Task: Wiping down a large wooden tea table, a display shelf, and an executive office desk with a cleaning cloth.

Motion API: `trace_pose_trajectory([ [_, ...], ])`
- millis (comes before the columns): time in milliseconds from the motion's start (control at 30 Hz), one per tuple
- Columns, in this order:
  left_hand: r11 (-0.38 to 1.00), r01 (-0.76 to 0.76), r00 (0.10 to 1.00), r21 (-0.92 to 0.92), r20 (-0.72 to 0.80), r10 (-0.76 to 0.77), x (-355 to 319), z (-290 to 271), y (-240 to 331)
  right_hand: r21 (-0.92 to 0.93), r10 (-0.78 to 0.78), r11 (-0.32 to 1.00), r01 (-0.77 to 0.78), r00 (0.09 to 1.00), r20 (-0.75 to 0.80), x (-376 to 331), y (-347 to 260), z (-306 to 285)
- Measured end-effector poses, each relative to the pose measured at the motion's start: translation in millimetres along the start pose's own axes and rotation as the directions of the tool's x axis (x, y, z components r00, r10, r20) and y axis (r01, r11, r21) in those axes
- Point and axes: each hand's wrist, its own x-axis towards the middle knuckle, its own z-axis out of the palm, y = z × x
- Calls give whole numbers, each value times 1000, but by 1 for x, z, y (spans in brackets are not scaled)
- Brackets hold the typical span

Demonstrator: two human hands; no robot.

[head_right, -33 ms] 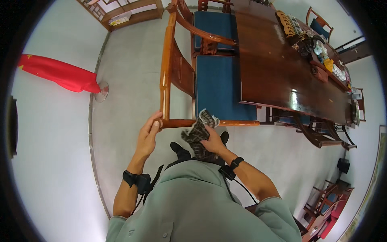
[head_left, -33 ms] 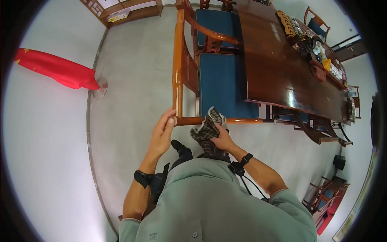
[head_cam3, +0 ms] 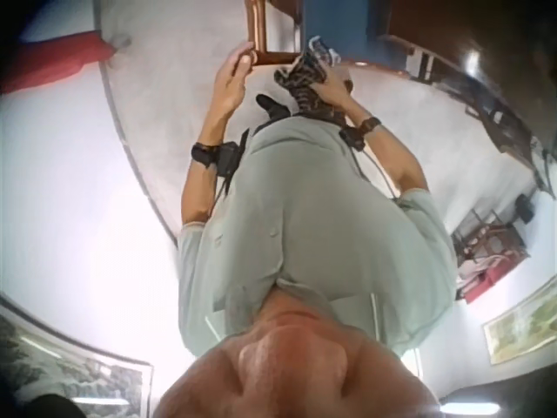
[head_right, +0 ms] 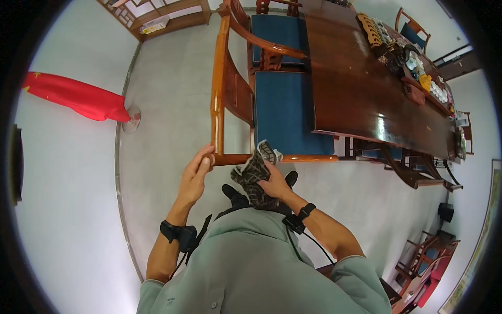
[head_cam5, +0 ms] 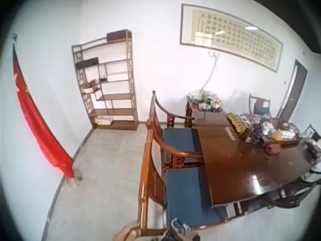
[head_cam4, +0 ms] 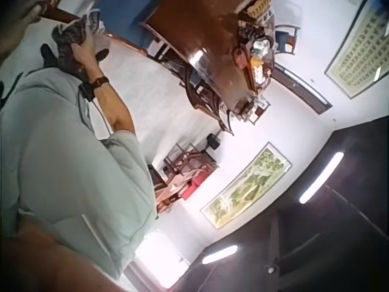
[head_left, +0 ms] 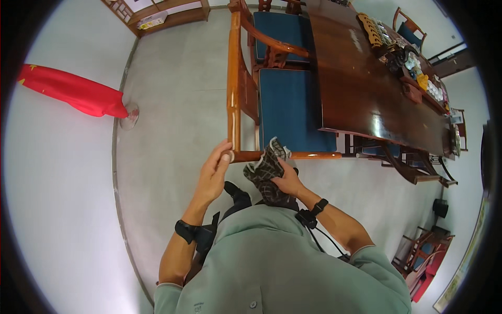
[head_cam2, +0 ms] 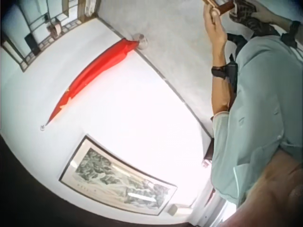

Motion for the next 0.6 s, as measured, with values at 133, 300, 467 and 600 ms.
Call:
trace_pose_trajectory([
  [133,996,48,991,-69,127,-39,-1,-11,7,525,-86,851,18,991,106,0,-53,11],
  [300,994,71,969,-86,242,-48,3,-24,-6,454,-166,888,77,973,161,-13,-115,-20],
  [467,990,129,938,-66,333,-100,9,-41,-5,642,78,755,-135,990,117,-28,-142,-79],
  [600,954,282,937,-103,240,-252,16,-68,-26,737,127,672,-74,992,-16,-30,-161,-92],
])
